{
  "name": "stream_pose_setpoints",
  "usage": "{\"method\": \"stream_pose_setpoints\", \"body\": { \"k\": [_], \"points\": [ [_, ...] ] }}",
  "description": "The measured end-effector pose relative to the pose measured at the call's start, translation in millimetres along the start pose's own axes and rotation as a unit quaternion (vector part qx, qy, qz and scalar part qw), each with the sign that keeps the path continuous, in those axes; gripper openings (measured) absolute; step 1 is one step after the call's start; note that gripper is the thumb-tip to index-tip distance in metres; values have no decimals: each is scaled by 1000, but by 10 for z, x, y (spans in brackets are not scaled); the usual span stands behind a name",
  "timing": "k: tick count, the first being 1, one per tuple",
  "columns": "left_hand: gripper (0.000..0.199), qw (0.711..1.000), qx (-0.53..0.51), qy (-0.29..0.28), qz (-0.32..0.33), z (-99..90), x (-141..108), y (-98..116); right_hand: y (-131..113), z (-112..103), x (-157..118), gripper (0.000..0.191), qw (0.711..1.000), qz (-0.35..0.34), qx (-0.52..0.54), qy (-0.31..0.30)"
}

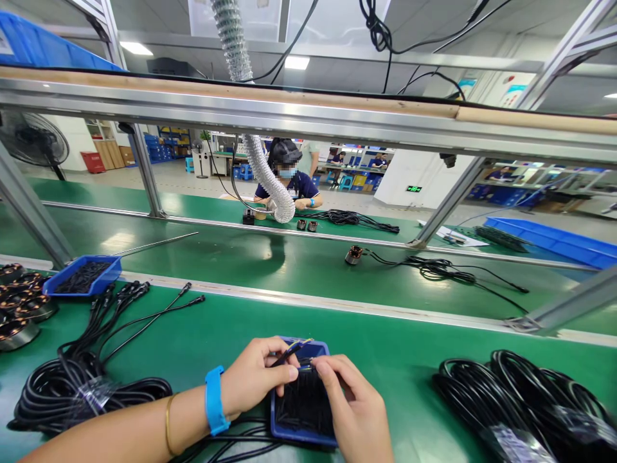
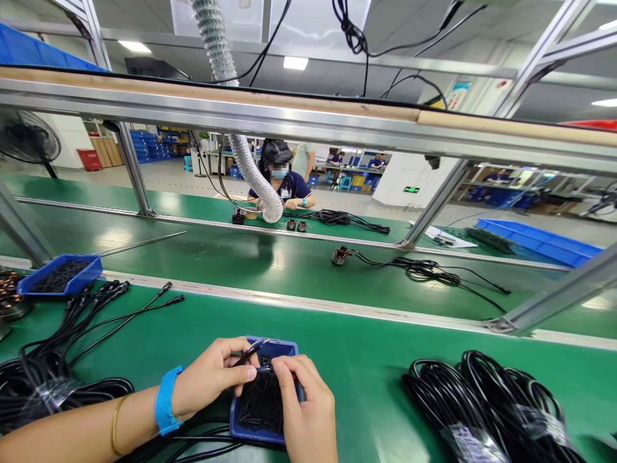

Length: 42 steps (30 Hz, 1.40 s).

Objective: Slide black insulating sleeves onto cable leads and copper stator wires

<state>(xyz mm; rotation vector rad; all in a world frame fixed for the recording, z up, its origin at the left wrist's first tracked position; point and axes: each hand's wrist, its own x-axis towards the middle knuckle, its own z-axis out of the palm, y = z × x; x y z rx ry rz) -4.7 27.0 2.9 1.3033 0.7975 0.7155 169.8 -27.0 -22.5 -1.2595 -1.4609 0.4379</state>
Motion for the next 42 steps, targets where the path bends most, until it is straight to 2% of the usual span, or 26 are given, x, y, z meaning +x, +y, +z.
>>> {"method": "stream_pose_setpoints", "body": {
  "k": [6, 12, 18, 21, 29, 35, 42],
  "points": [
    [28, 1000, -2, 0, -2, -1, -7, -23, -18, 46, 6, 22, 1000, -18, -5, -2],
    [31, 1000, -3, 1, -5, -3, -5, -10, -5, 15, 35, 25, 997, -57, -18, -54],
    [30, 1000, 11, 6, -4, -6, 13, -19, -20, -104, 98, 18, 987, -148, -61, 18],
    [28, 1000, 13, 2, -5, -10, 12, -27, -19, -131, 111, 17, 979, -185, -80, 17],
    [26, 1000, 16, -1, 4, -24, 4, -19, 69, -190, 91, 31, 964, -219, -139, -64],
    [25, 1000, 18, 1, -2, -21, 1, -26, -50, -150, 105, 19, 969, -213, -126, 2],
    [24, 1000, 22, 5, -2, -22, 2, -29, -82, -104, 105, 17, 972, -204, -112, -4]
  ]
}}
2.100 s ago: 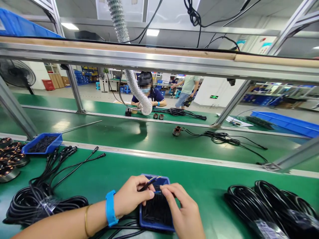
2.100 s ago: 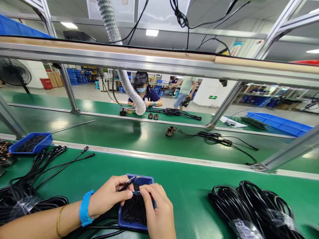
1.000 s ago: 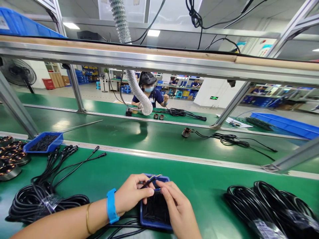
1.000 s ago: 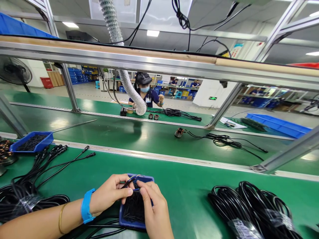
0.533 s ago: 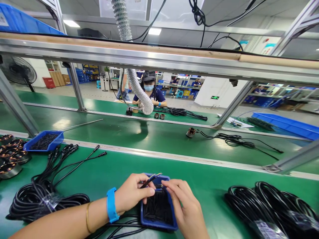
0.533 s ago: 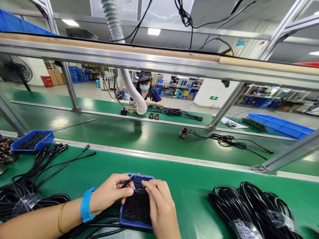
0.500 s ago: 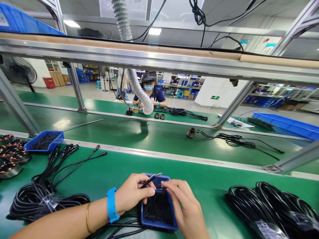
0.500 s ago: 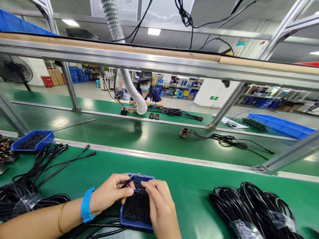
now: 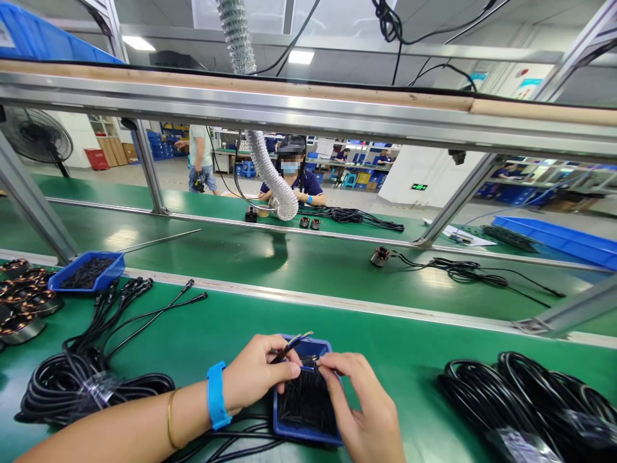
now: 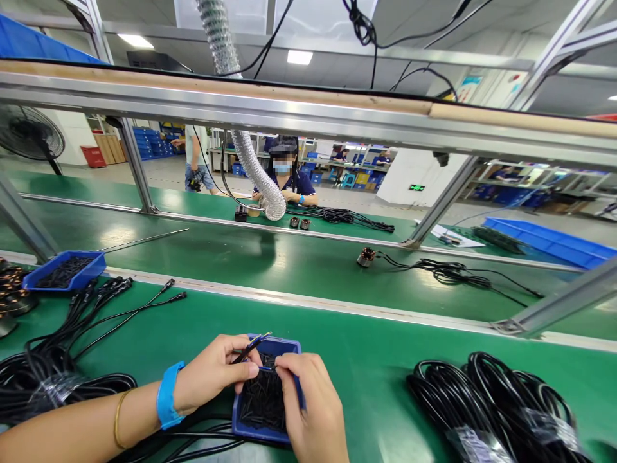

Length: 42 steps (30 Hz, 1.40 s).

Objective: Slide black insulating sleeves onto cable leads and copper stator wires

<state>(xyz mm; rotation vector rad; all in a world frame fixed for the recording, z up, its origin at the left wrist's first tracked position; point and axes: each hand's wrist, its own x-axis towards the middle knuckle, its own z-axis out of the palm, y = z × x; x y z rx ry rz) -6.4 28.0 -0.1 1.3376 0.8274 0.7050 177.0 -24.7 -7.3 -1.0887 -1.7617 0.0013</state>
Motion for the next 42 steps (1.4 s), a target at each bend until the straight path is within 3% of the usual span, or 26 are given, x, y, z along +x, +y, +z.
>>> {"method": "stream_pose_setpoints", "body": {
  "k": [7, 23, 29, 32, 36, 39, 42],
  "points": [
    [25, 1000, -1, -1, 4, -1, 2, 13, 5, 8, -34, 14, 1000, 14, 1, 15],
    [25, 1000, -5, 3, 4, -8, 10, 11, 32, 9, -21, 19, 1000, -28, -9, 1],
    [25, 1000, -12, 12, -5, 6, 8, -8, 73, -3, -43, 37, 987, -139, -74, -41],
    [32, 998, -53, 26, -13, 18, 2, -22, 53, 14, -30, 33, 994, -83, -42, -53],
    [38, 995, -84, 34, -29, 27, -21, -17, 4, 67, -15, 8, 996, 51, 39, -64],
    [39, 996, -84, 24, -28, 21, -32, -4, -27, 105, -26, 16, 984, 105, 105, -100],
    [42, 995, -97, 22, -24, 8, -28, 9, -35, 115, -47, 11, 975, 129, 146, -107]
  ]
}}
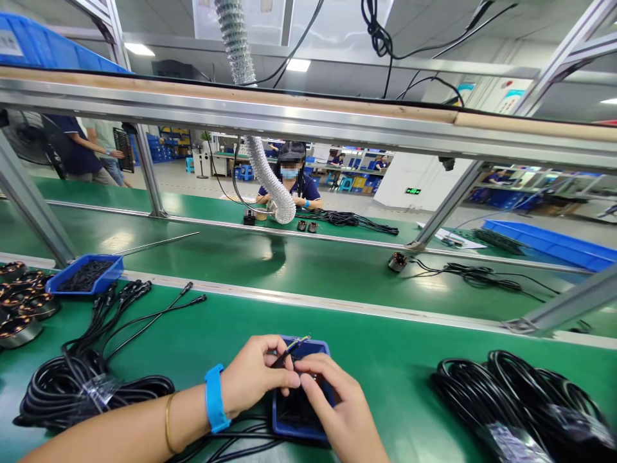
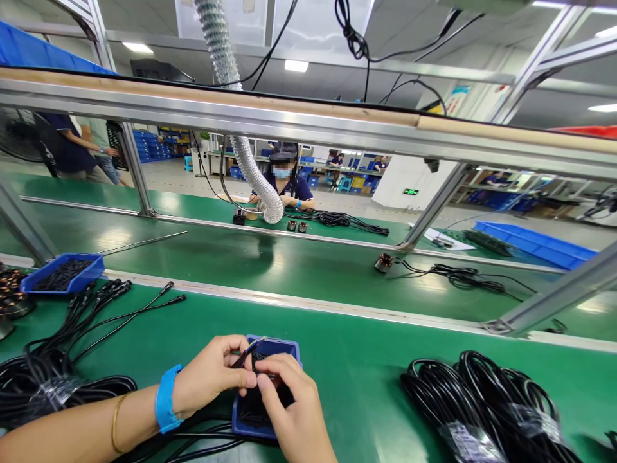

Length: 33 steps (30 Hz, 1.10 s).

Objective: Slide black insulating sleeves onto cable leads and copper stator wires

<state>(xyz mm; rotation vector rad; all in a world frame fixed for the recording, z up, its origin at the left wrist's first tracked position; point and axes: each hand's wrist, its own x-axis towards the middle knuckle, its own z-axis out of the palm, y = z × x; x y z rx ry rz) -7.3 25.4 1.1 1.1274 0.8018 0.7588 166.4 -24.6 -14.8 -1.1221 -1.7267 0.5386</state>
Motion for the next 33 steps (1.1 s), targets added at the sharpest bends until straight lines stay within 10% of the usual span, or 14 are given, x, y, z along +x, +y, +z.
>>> {"method": "stream_pose_setpoints", "body": {
  "k": [7, 12, 17, 23, 33],
  "points": [
    [45, 999, 19, -11, -28, -31, 17, 24, 32, 20, 5, 13, 996, -73, -21, 40],
    [36, 999, 38, 3, 15, -162, 104, 81, 97, 45, -14, 18, 998, 53, 36, 27],
    [23, 987, 77, 133, 47, -458, 295, 133, 226, 45, -58, 11, 962, 72, -258, -59],
    [32, 989, 95, 115, 8, -554, 357, 101, 489, 270, -160, 23, 894, -30, -439, -82],
    [25, 990, 132, 34, -42, -633, 203, 377, 182, 76, -74, 22, 985, -12, -170, 2]
  ]
}}
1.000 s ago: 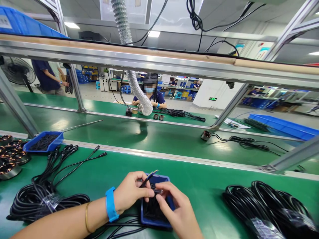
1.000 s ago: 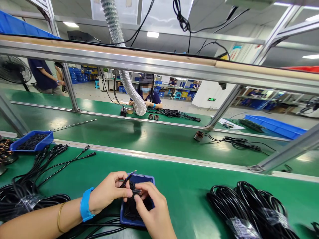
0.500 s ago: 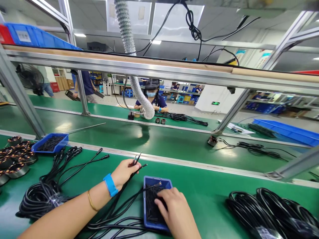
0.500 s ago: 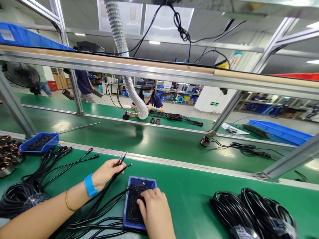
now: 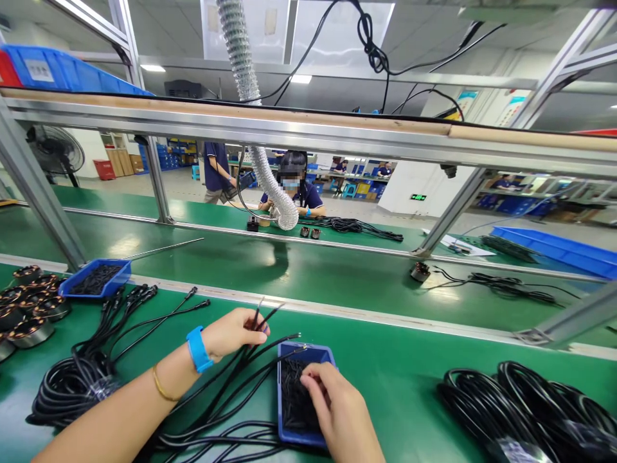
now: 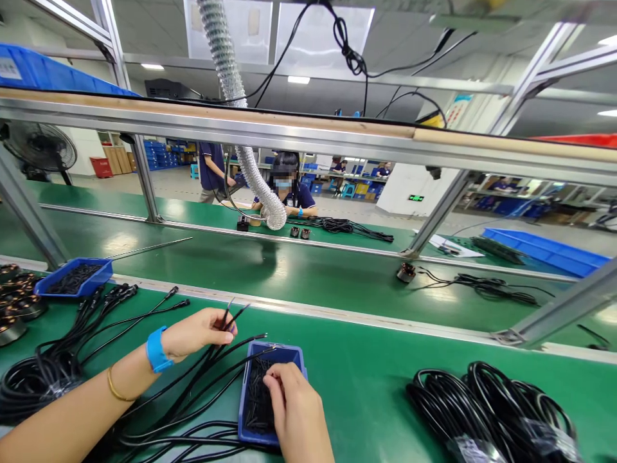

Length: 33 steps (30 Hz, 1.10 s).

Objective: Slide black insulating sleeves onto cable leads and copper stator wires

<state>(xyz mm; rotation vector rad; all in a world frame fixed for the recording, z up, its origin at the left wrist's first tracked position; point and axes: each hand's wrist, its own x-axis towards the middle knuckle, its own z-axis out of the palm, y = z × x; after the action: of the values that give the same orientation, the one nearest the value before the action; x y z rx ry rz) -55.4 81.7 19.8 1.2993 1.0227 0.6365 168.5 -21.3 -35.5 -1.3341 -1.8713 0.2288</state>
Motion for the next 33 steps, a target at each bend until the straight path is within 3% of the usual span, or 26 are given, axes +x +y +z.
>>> {"method": "stream_pose_setpoints", "body": {
  "k": [6, 11, 16, 33],
  "points": [
    [35, 995, -19, -82, -51, 121, -50, -3, -126, -73, 4, 19, 982, 92, 128, 107],
    [34, 987, -43, -148, -44, 359, -174, -70, -230, 9, -3, 23, 961, 135, 220, 104],
    [32, 989, -49, -138, -28, 456, -213, -98, -297, 76, -7, 26, 955, 151, 242, 84],
    [26, 992, -49, -109, -31, 446, -184, -127, -301, 6, 10, 29, 947, 183, 254, 73]
  ]
}}
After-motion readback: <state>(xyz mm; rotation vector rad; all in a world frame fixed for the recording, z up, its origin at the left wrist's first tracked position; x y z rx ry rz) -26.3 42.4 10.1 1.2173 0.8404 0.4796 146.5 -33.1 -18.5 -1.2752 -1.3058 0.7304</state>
